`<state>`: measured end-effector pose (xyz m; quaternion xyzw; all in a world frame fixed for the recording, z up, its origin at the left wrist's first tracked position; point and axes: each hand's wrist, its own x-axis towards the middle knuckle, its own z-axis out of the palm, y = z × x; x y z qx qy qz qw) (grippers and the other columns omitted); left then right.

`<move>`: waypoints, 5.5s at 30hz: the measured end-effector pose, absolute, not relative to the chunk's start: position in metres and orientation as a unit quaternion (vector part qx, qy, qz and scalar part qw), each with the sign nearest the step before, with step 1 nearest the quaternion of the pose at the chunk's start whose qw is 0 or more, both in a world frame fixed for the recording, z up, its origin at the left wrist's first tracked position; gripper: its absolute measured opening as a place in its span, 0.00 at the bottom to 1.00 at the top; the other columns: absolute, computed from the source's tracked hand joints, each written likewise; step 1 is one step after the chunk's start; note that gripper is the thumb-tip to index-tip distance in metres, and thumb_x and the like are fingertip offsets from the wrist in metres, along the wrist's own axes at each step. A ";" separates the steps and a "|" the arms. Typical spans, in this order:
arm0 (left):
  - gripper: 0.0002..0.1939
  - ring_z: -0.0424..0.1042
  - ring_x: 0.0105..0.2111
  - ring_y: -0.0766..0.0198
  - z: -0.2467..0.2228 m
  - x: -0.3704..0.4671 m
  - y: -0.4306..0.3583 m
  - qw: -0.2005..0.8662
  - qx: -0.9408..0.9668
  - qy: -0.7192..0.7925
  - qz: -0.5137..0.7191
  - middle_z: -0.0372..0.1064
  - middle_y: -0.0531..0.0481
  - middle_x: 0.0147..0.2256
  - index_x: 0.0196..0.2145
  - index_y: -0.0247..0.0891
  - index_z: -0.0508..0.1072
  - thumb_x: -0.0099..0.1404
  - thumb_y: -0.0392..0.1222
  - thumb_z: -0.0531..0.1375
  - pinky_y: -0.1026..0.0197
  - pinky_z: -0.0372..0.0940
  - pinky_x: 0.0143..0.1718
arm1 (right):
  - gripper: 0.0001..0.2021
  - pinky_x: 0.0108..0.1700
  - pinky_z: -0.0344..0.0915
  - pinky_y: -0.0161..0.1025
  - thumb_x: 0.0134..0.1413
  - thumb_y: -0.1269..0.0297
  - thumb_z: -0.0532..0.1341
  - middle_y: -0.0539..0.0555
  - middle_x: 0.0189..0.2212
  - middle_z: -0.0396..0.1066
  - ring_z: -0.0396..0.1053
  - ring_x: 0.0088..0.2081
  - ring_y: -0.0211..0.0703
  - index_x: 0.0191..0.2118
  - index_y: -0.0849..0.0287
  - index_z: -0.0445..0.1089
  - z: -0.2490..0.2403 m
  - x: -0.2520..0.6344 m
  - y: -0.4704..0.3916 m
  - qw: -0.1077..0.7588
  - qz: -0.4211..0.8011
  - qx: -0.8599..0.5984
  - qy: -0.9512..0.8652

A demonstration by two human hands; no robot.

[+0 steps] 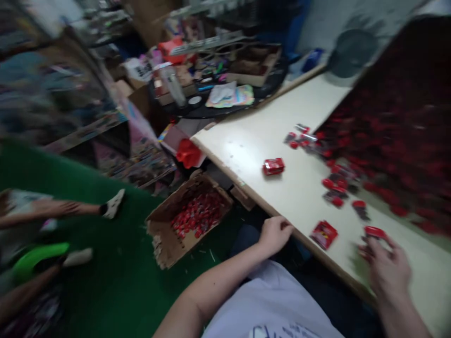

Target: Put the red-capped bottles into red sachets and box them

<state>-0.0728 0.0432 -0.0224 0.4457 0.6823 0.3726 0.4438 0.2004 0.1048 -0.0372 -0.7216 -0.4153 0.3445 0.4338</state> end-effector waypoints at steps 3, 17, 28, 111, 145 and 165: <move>0.11 0.69 0.30 0.61 -0.020 -0.055 0.066 0.408 0.521 0.683 0.307 0.72 0.48 0.29 0.33 0.39 0.75 0.59 0.46 0.57 0.61 0.60 0.33 | 0.28 0.19 0.59 0.37 0.34 0.53 0.69 0.59 0.33 0.73 0.65 0.21 0.38 0.46 0.54 0.68 -0.046 0.182 0.105 0.475 0.406 -0.715 -0.315; 0.08 0.70 0.33 0.57 -0.041 0.015 0.126 0.395 0.523 0.737 0.166 0.72 0.47 0.28 0.25 0.40 0.71 0.52 0.46 0.64 0.58 0.59 0.37 | 0.29 0.21 0.58 0.28 0.41 0.51 0.67 0.50 0.31 0.72 0.66 0.24 0.34 0.50 0.57 0.65 -0.050 0.189 0.090 0.500 0.482 -0.655 -0.296; 0.08 0.69 0.26 0.65 -0.057 0.003 0.132 0.443 0.520 0.705 0.194 0.72 0.49 0.24 0.31 0.37 0.76 0.52 0.42 0.64 0.64 0.60 0.29 | 0.28 0.21 0.59 0.30 0.46 0.51 0.63 0.49 0.27 0.69 0.65 0.22 0.34 0.52 0.59 0.64 -0.050 0.160 0.099 0.512 0.515 -0.606 -0.323; 0.12 0.68 0.26 0.72 0.045 -0.007 0.109 0.706 0.063 0.421 0.566 0.70 0.53 0.29 0.33 0.35 0.72 0.50 0.39 0.68 0.68 0.61 0.31 | 0.18 0.23 0.70 0.36 0.55 0.55 0.58 0.54 0.34 0.72 0.72 0.24 0.39 0.49 0.56 0.59 0.019 0.095 0.071 0.499 0.519 -0.538 -0.439; 0.14 0.71 0.28 0.70 0.054 -0.007 0.096 0.645 0.125 0.468 0.591 0.73 0.49 0.31 0.34 0.33 0.74 0.49 0.40 0.68 0.67 0.62 0.35 | 0.16 0.25 0.71 0.39 0.54 0.56 0.59 0.54 0.35 0.73 0.71 0.26 0.42 0.48 0.54 0.62 0.026 0.090 0.070 0.491 0.500 -0.545 -0.460; 0.18 0.67 0.22 0.68 0.048 -0.016 0.087 0.696 0.197 0.485 0.491 0.73 0.44 0.27 0.32 0.29 0.76 0.50 0.48 0.67 0.66 0.57 0.23 | 0.19 0.21 0.68 0.36 0.52 0.57 0.60 0.52 0.33 0.72 0.72 0.23 0.40 0.48 0.55 0.56 0.028 0.090 0.068 0.465 0.536 -0.535 -0.459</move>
